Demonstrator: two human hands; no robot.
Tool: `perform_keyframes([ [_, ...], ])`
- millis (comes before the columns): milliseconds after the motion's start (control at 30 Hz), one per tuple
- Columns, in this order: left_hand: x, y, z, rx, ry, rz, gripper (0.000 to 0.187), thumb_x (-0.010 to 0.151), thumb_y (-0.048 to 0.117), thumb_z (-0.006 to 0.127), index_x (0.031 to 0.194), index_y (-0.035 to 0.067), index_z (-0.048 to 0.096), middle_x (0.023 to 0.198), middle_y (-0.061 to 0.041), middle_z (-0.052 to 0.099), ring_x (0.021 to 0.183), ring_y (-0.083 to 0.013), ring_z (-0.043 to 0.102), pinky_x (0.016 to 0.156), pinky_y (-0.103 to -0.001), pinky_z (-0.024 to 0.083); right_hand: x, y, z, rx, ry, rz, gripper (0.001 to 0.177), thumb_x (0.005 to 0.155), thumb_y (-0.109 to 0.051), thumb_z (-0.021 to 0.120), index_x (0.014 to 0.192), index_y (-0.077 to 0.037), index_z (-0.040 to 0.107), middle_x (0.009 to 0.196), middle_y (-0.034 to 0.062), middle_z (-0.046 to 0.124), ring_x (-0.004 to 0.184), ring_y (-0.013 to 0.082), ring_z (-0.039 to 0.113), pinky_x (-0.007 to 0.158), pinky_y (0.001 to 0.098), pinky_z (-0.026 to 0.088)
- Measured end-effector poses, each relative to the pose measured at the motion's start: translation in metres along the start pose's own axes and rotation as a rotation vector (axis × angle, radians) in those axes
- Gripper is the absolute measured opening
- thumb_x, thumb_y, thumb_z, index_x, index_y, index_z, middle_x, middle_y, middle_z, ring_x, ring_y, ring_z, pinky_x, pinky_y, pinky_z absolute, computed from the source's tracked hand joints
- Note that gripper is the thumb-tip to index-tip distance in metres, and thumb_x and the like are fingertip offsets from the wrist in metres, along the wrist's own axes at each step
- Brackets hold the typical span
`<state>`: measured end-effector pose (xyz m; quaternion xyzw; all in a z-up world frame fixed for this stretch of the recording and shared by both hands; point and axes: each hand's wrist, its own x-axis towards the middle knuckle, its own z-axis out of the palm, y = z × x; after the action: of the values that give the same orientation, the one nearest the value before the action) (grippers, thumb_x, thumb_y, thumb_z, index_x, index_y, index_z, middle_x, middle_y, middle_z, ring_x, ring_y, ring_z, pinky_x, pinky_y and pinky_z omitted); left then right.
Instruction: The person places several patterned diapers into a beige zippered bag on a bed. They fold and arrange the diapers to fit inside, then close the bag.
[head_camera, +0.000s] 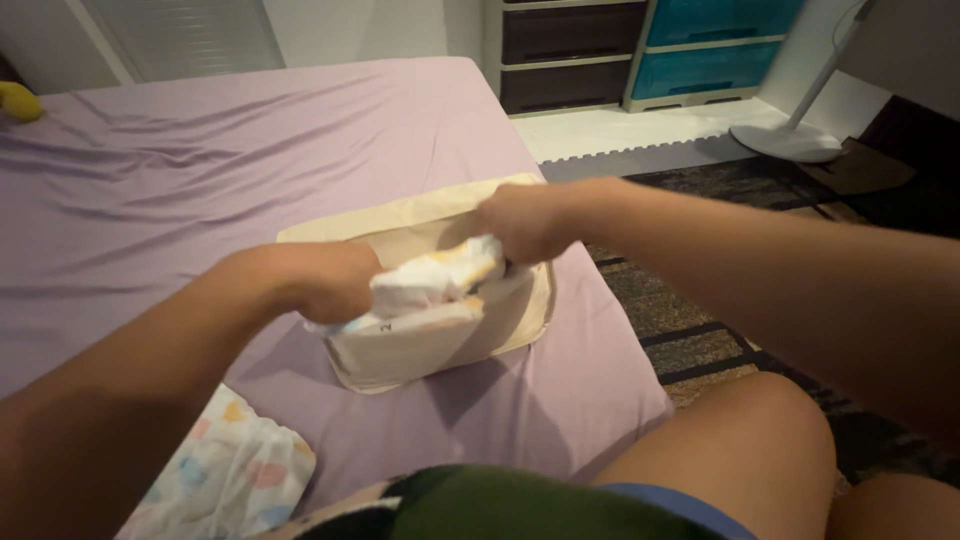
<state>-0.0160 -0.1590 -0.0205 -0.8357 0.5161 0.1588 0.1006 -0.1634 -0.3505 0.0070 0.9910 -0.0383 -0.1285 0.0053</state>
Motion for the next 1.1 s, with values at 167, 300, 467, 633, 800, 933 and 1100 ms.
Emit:
perform_keyframes([
  [167, 0.035, 0.012, 0.032, 0.142, -0.097, 0.021, 0.031, 0.081, 0.014, 0.064, 0.106, 0.003, 0.077, 0.109, -0.018, 0.076, 0.1, -0.0321, 0.074, 0.087, -0.042, 0.056, 0.009, 0.001, 0.021, -0.053, -0.006, -0.171, 0.03, 0.082, -0.015, 0.075, 0.112, -0.02, 0.077, 0.11, 0.0082, 0.076, 0.104, 0.0301, 0.069, 0.091, 0.0412, 0.054],
  [300, 0.057, 0.013, 0.064, 0.096, 0.004, 0.011, 0.026, 0.08, 0.014, 0.069, 0.1, 0.0, 0.078, 0.107, -0.022, 0.076, 0.1, -0.0349, 0.073, 0.085, -0.042, 0.057, 0.019, 0.009, 0.041, 0.158, 0.095, -0.157, 0.059, 0.072, 0.0, 0.072, 0.125, -0.026, 0.07, 0.112, 0.01, 0.073, 0.105, 0.0304, 0.068, 0.091, 0.0417, 0.052],
  [467, 0.058, 0.017, 0.075, 0.066, 0.094, -0.104, 0.023, 0.077, 0.009, 0.072, 0.098, 0.001, 0.079, 0.105, -0.024, 0.075, 0.1, -0.0371, 0.073, 0.083, -0.044, 0.058, 0.015, 0.01, 0.05, 0.119, 0.157, -0.093, 0.049, 0.075, 0.0, 0.069, 0.12, -0.019, 0.077, 0.11, 0.0113, 0.078, 0.104, 0.0294, 0.072, 0.094, 0.0386, 0.054],
  [633, 0.024, 0.014, 0.07, -0.146, 0.274, -0.18, 0.023, 0.079, 0.01, 0.069, 0.097, -0.001, 0.077, 0.101, -0.026, 0.075, 0.094, -0.0394, 0.075, 0.082, -0.046, 0.058, -0.022, 0.022, 0.021, 0.346, 0.203, -0.091, 0.053, 0.075, -0.023, 0.085, 0.125, -0.018, 0.071, 0.108, 0.0069, 0.078, 0.094, 0.0213, 0.075, 0.088, 0.0332, 0.057],
  [800, -0.013, 0.004, 0.051, -0.096, 0.291, -0.12, 0.028, 0.077, 0.009, 0.069, 0.102, 0.0, 0.076, 0.103, -0.024, 0.074, 0.097, -0.0387, 0.072, 0.083, -0.046, 0.057, -0.029, 0.012, 0.0, 0.267, 0.177, -0.021, 0.054, 0.073, -0.027, 0.086, 0.125, -0.017, 0.073, 0.103, 0.0078, 0.08, 0.09, 0.0201, 0.074, 0.084, 0.0341, 0.058],
  [933, -0.031, 0.002, 0.028, -0.222, 0.263, 0.071, 0.053, 0.071, 0.012, 0.069, 0.123, 0.007, 0.069, 0.107, -0.02, 0.075, 0.101, -0.0355, 0.072, 0.087, -0.042, 0.055, -0.023, 0.009, 0.001, 0.453, 0.181, 0.039, 0.05, 0.077, -0.024, 0.081, 0.126, -0.016, 0.073, 0.1, 0.0095, 0.08, 0.087, 0.0208, 0.077, 0.078, 0.0346, 0.062],
  [1100, -0.028, 0.017, 0.015, -0.418, 0.45, 0.208, 0.066, 0.067, 0.025, 0.08, 0.128, 0.008, 0.061, 0.111, -0.019, 0.072, 0.104, -0.0352, 0.069, 0.088, -0.041, 0.052, -0.016, 0.016, 0.015, 0.465, 0.245, 0.004, 0.049, 0.077, -0.022, 0.084, 0.123, -0.014, 0.069, 0.099, 0.0102, 0.079, 0.09, 0.0195, 0.078, 0.082, 0.034, 0.06],
])
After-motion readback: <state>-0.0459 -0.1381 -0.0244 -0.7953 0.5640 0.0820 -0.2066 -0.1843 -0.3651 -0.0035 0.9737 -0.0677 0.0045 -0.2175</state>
